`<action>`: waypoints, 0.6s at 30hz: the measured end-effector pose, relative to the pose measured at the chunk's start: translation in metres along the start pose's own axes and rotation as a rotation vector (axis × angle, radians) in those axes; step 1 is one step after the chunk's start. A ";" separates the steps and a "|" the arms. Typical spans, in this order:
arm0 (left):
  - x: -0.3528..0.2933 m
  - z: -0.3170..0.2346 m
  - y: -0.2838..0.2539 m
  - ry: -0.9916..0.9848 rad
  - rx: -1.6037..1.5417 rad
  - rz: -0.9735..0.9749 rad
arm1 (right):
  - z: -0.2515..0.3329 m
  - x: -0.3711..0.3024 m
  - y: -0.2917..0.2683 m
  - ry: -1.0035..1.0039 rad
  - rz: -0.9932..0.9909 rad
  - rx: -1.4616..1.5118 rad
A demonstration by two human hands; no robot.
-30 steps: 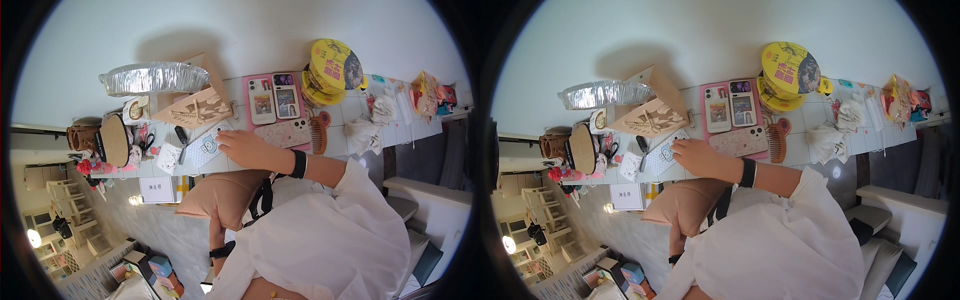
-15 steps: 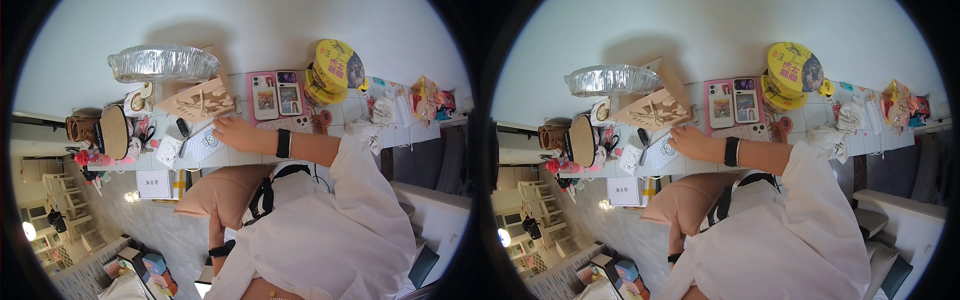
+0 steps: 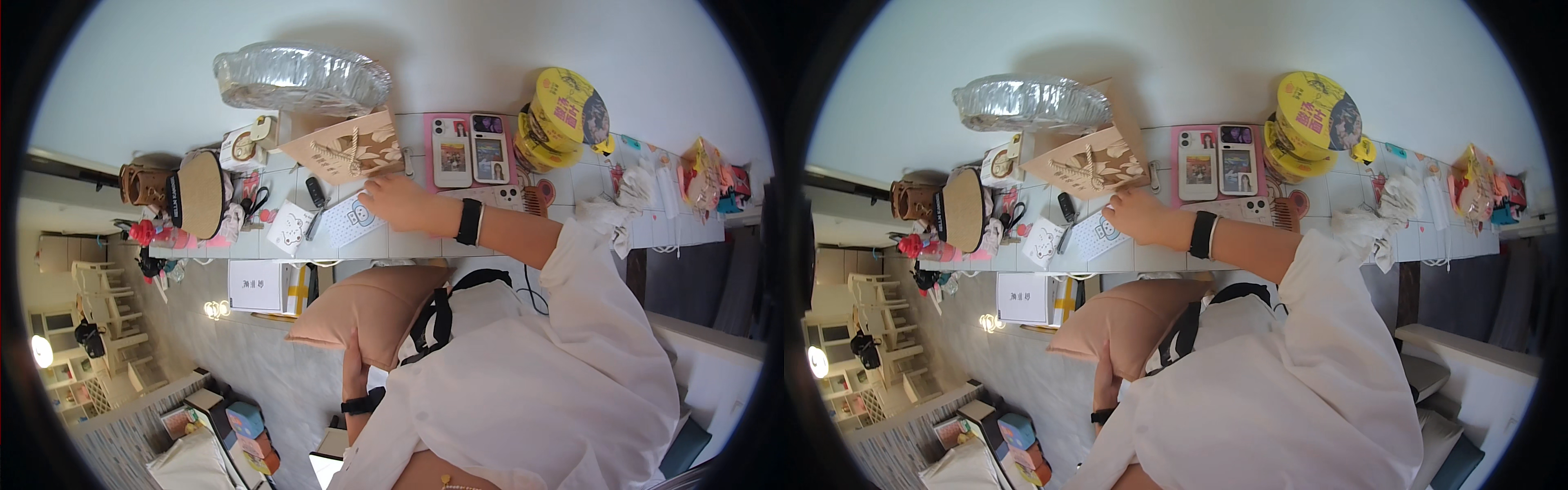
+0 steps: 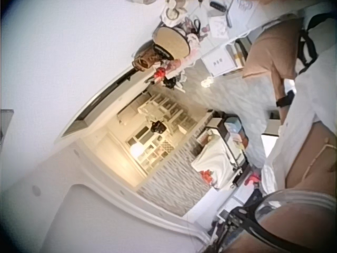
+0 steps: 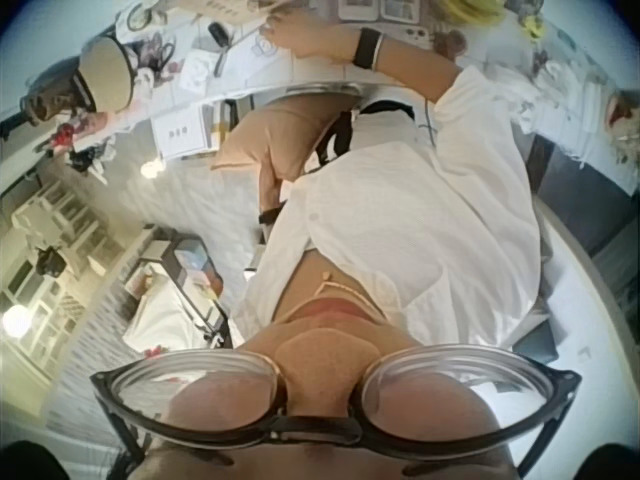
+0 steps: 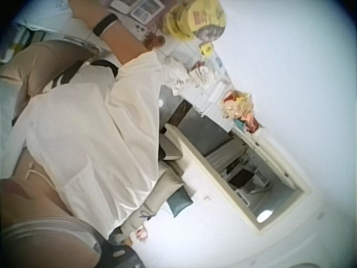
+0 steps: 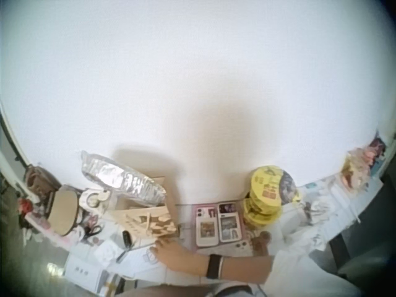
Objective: The person wraps a long white charging cable around its power adapter brick.
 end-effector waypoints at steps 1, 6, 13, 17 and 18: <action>-0.002 -0.001 0.001 0.011 0.010 0.015 | -0.001 0.000 -0.001 -0.008 -0.008 -0.023; -0.006 0.004 -0.008 0.039 0.006 -0.001 | -0.001 0.000 -0.002 -0.023 -0.021 -0.056; -0.014 -0.005 -0.002 0.069 -0.003 -0.015 | -0.001 -0.003 0.000 0.027 -0.012 -0.069; -0.021 -0.009 -0.003 0.069 -0.001 -0.060 | -0.001 -0.007 -0.005 0.037 -0.003 -0.049; -0.019 -0.005 -0.010 0.058 -0.009 -0.034 | 0.000 -0.008 -0.006 0.045 0.012 -0.043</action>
Point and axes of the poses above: each hand's wrist, its own x-axis towards the middle knuckle, its own y-axis out of the palm, z = x × y, the point moved 2 cm from there along x, towards the middle knuckle, and after that the axes turned 14 degrees about y, right-handed, at the moved point
